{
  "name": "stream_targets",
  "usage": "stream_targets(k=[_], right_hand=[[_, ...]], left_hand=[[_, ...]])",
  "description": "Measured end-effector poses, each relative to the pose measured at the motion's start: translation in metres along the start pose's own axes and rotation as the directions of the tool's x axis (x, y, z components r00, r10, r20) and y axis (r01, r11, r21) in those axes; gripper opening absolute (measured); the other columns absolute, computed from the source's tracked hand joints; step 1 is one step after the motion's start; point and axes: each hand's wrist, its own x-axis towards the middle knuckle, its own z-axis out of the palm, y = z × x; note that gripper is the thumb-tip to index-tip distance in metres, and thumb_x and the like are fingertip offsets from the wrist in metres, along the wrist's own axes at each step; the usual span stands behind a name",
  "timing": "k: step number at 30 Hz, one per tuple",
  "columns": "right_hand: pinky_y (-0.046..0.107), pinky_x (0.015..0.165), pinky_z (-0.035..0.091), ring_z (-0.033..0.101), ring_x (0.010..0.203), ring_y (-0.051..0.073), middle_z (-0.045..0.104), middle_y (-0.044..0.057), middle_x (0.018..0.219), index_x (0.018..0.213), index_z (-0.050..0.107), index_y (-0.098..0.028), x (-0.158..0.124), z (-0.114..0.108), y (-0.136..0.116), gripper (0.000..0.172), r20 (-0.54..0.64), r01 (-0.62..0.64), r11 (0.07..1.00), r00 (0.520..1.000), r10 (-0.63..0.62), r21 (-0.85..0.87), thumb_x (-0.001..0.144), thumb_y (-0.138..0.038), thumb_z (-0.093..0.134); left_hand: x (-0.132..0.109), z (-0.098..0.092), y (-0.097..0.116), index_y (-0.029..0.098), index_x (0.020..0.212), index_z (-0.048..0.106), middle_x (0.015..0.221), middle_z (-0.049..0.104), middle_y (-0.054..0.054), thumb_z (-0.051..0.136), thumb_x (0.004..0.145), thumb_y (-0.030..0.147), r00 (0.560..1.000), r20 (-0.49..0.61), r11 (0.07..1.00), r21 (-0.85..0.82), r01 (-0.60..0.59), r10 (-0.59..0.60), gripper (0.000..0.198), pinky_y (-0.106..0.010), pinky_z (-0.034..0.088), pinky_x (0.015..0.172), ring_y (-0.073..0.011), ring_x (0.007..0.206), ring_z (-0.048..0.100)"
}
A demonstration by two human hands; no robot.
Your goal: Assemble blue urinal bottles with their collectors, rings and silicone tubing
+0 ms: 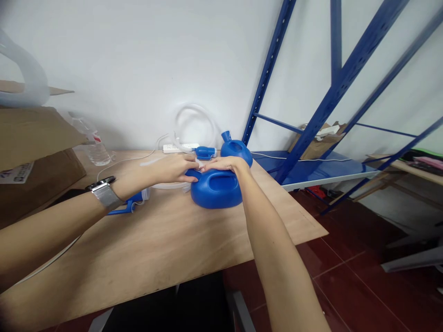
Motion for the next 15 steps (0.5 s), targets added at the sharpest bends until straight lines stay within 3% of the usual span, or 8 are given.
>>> stream_targets(k=[3,7,10,15], right_hand=[[0.054,0.118,0.045,0.062,0.133,0.041,0.076,0.004,0.131,0.113,0.084,-0.037,0.0000,-0.0010,0.0002,0.052,0.017,-0.100,0.994,0.995,0.101,-0.042,0.071,-0.068,0.084],[0.048,0.121,0.044,0.058,0.139,0.037,0.073,0.001,0.139,0.126,0.079,-0.038,-0.0011,-0.0016,0.0023,0.063,0.105,-0.077,0.997,0.991,0.079,-0.025,0.071,-0.070,0.084],[0.044,0.123,0.042,0.057,0.142,0.035,0.071,0.000,0.141,0.127,0.078,-0.039,-0.0021,0.0003,0.0033,0.061,0.134,-0.050,0.999,0.990,0.047,0.018,0.074,-0.068,0.083],[0.045,0.124,0.041,0.055,0.143,0.037,0.068,0.002,0.146,0.124,0.080,-0.035,-0.0061,0.0047,0.0032,0.056,0.020,-0.025,0.999,0.999,0.025,0.026,0.076,-0.064,0.083]], left_hand=[[-0.0008,0.0016,-0.0011,0.023,0.123,0.070,0.110,0.071,-0.008,0.064,0.098,0.050,1.000,-0.003,1.000,0.002,0.006,-0.006,0.037,-0.032,0.049,0.086,-0.0250,0.099,0.069],[-0.0017,0.0033,-0.0021,0.024,0.127,0.070,0.117,0.069,-0.009,0.063,0.099,0.047,1.000,0.001,1.000,0.016,0.003,-0.003,0.036,-0.032,0.049,0.087,-0.0251,0.102,0.069],[-0.0013,0.0033,-0.0021,0.024,0.127,0.070,0.119,0.069,-0.009,0.062,0.100,0.047,1.000,0.010,1.000,0.026,-0.006,0.006,0.036,-0.032,0.048,0.088,-0.0251,0.104,0.068],[0.0006,0.0014,-0.0006,0.022,0.131,0.067,0.117,0.069,-0.010,0.063,0.099,0.047,1.000,0.018,1.000,0.029,0.005,-0.006,0.040,-0.033,0.048,0.085,-0.0252,0.100,0.069]])
